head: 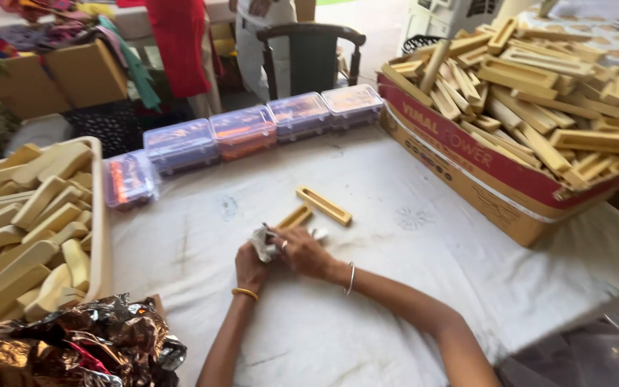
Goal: The person wraps a wooden item in copper foil, rolls it tightly, and places it into a clear plastic container. Then they pick up another wooden item and wipe it with a cloth, polishing its surface.
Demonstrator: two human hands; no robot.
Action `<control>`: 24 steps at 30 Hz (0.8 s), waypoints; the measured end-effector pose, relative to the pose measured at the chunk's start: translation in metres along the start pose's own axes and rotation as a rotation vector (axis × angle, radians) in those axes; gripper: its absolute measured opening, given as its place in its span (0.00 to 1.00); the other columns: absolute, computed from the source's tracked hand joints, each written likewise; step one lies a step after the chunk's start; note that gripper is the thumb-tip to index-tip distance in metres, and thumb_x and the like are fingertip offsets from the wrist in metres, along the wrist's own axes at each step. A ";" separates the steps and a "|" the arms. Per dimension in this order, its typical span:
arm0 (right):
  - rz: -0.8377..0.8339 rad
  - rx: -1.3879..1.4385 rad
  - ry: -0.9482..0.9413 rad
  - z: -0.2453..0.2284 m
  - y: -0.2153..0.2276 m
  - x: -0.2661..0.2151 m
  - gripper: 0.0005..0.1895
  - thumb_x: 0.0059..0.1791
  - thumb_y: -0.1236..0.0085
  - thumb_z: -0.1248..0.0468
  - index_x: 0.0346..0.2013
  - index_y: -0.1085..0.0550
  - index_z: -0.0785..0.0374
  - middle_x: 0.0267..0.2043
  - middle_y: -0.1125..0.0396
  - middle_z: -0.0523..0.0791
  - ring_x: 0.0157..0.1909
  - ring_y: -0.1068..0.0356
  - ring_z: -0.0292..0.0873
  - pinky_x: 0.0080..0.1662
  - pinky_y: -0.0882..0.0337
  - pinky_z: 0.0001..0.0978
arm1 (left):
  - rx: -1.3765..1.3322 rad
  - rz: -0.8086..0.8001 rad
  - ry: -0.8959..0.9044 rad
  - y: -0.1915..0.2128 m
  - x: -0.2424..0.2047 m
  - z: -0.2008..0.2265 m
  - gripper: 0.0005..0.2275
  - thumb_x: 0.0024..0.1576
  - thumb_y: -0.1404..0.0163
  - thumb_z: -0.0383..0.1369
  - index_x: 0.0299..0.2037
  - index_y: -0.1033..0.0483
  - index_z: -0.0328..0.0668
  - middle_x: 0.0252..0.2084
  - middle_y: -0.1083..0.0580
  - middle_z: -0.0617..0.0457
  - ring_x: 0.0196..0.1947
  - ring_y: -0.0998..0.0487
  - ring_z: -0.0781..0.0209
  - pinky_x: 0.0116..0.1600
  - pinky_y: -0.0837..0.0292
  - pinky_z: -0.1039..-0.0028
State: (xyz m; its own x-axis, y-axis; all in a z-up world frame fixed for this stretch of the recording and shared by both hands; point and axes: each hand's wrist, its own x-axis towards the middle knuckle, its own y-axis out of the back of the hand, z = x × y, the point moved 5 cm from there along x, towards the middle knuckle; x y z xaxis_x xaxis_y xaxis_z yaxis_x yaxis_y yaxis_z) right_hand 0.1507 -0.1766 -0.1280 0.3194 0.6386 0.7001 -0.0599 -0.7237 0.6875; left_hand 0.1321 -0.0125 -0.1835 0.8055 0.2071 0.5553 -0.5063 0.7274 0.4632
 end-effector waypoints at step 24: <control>-0.081 -0.514 -0.339 0.047 0.015 -0.008 0.24 0.49 0.38 0.48 0.44 0.23 0.67 0.59 0.34 0.54 0.62 0.42 0.51 0.59 0.43 0.49 | 0.053 -0.185 0.220 0.004 0.007 0.027 0.20 0.49 0.37 0.33 0.51 0.26 0.44 0.41 0.19 0.47 0.32 0.15 0.57 0.38 0.19 0.69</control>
State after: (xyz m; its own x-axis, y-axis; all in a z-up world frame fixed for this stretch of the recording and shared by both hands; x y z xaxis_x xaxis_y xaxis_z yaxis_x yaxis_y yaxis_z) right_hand 0.1913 -0.2050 -0.1323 0.6198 0.5063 0.5996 -0.4439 -0.4039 0.7999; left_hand 0.1270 -0.0254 -0.1595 0.9300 0.2152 0.2979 -0.3555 0.7322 0.5809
